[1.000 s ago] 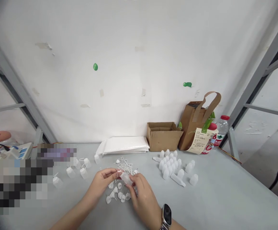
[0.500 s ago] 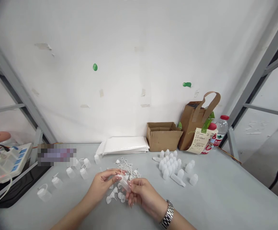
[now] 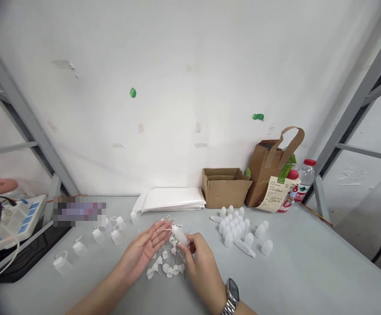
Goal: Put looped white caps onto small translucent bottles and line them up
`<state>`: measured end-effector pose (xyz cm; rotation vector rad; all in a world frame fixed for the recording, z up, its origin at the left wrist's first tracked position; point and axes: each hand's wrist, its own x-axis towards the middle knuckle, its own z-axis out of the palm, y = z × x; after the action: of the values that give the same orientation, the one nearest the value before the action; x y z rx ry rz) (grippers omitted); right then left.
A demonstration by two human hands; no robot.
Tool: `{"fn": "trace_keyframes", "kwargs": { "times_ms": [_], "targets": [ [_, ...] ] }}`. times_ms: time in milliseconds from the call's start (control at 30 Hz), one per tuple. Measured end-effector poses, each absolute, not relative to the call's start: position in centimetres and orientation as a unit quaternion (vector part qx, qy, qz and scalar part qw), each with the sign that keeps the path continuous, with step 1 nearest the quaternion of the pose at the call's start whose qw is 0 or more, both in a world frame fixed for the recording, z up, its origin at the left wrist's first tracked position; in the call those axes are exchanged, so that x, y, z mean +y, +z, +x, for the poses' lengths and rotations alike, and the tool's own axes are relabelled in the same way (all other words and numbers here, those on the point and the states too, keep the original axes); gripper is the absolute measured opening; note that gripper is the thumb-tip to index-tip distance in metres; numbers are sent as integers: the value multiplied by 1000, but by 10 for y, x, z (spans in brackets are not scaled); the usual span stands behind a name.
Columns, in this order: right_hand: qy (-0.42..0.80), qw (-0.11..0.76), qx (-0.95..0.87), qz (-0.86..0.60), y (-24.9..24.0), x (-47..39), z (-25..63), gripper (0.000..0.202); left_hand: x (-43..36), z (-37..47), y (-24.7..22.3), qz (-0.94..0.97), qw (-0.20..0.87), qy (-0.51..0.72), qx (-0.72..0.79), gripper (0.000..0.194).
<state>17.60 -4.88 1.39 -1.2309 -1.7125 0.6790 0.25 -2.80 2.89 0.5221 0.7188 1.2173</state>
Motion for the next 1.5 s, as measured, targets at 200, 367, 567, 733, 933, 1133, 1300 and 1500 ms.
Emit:
{"fn": "trace_keyframes", "kwargs": {
  "times_ms": [200, 367, 567, 733, 933, 1133, 1300, 1500],
  "targets": [
    [245, 417, -735, -475, 12, -52, 176, 15, -26, -2, 25, 241, 714, 561, 343, 20],
    [256, 388, -766, -445, 10, -57, 173, 14, -26, -3, 22, 222, 745, 544, 315, 21],
    [262, 376, -769, -446, 9, -59, 172, 14, -28, 1, 21, 199, 755, 537, 319, 22],
    [263, 377, -765, -452, 9, -60, 172, 14, -29, 2, 21, 202, 758, 536, 311, 23],
    [246, 378, -768, -456, 8, -59, 171, 12, -29, 2, 19, 208, 758, 539, 303, 22],
    [217, 381, -769, -464, 9, -60, 169, 12, -29, 2, 19, 205, 757, 539, 308, 22],
    [214, 383, -770, -463, 10, -62, 168, 12, -29, 2, 21, 203, 753, 542, 314, 22],
    [200, 388, -774, -458, 5, -62, 168, 10, -29, 5, 20, 211, 745, 544, 323, 21]
  ]
}}
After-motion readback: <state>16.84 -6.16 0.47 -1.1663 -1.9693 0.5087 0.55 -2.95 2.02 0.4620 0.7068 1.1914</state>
